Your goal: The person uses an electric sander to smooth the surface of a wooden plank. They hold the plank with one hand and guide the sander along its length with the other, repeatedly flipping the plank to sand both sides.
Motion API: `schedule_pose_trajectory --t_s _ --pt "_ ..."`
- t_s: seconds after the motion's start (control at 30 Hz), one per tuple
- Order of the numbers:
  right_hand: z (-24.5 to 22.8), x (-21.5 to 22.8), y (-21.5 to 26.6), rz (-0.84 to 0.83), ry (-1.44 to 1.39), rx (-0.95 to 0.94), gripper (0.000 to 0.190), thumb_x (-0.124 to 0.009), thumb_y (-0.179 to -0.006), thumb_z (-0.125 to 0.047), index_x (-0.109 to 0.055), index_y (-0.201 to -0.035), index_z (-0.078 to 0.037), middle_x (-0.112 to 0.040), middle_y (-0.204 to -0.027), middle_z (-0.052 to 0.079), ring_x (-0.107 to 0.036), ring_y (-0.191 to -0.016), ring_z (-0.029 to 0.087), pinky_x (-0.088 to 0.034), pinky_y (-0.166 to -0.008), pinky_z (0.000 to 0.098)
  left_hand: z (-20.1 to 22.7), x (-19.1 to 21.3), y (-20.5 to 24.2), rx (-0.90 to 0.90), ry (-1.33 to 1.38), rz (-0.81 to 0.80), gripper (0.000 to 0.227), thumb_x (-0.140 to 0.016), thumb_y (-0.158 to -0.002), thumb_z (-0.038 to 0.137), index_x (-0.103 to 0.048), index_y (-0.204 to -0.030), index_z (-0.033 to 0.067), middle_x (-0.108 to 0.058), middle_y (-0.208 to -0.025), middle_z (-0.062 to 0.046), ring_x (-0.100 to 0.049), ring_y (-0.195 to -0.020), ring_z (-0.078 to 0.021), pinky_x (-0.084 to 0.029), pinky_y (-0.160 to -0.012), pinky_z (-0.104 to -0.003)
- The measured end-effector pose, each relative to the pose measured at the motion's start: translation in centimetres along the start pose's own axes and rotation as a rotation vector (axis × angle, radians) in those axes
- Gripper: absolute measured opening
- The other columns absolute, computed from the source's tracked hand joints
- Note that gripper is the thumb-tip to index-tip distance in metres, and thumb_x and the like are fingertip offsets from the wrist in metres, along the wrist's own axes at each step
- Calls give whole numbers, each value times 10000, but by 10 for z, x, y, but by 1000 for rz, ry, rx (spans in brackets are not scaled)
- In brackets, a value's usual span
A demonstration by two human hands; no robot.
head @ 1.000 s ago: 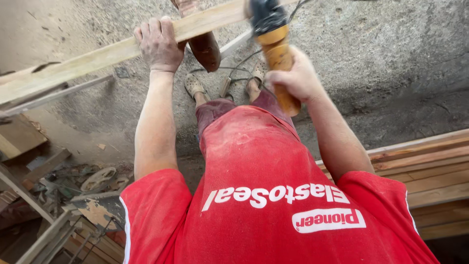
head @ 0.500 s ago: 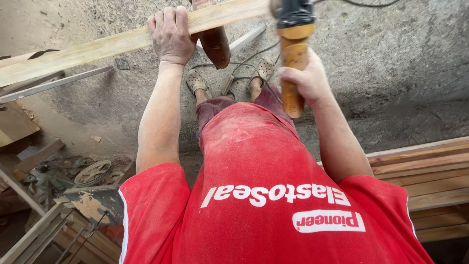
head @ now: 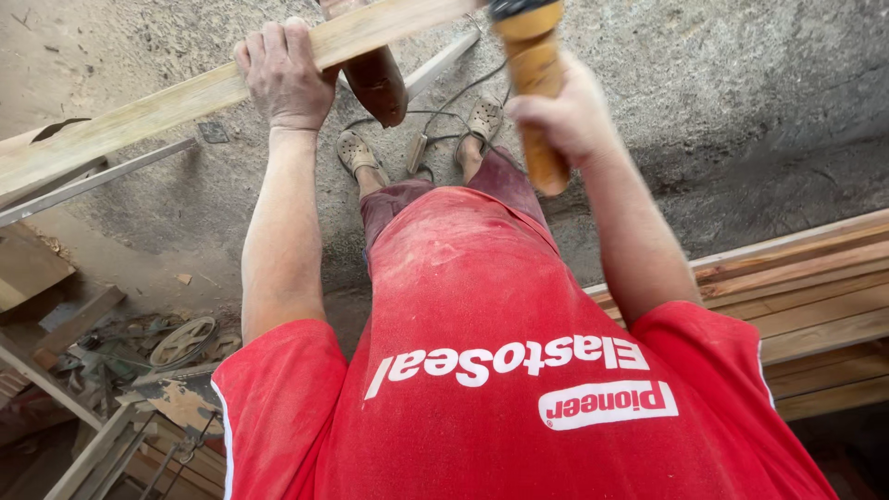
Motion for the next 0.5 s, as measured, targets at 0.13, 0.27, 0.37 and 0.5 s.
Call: schedule_pose_trajectory --t_s 0.13,0.27,0.37,0.5 --pt "-14 77 2 99 -83 78 547 -832 -774 -192 -591 -1236 -25 -669 -1036 49 -683 -918 174 -619 -846 356 -2 -6 -7 -15 -66 -35 355 -760 -943 255 -512 -1157 117 -522 -1043 -38 -535 -1007 -215 -392 -942 -396" --pt "-16 141 10 229 -41 15 518 -817 -776 -189 -578 -1210 -39 -673 -982 57 -722 -858 171 -681 -805 368 -8 -8 1 -9 -110 -91 380 -729 -901 274 -510 -1169 116 -518 -1023 -43 -528 -1008 -214 -399 -962 -397" --pt "-23 181 15 285 -135 43 491 -811 -806 -175 -571 -1205 -22 -671 -962 94 -737 -828 184 -700 -775 390 -3 -4 -8 -28 -40 -32 540 -737 -954 560 -493 -1115 106 -506 -1019 -59 -519 -965 -228 -393 -920 -418" --pt "-27 192 13 297 -209 68 490 -791 -788 -146 -555 -1197 -13 -684 -963 117 -747 -795 202 -700 -754 401 0 11 -5 -20 -60 -26 557 -700 -930 595 -491 -1130 119 -515 -1017 -51 -517 -987 -230 -382 -912 -414"
Point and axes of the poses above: each hand's wrist, its own y-axis away from the middle knuckle, its own x-axis out of the back of the hand, z = x × y, the point moved 8 cm from there along -y, towards the middle knuckle
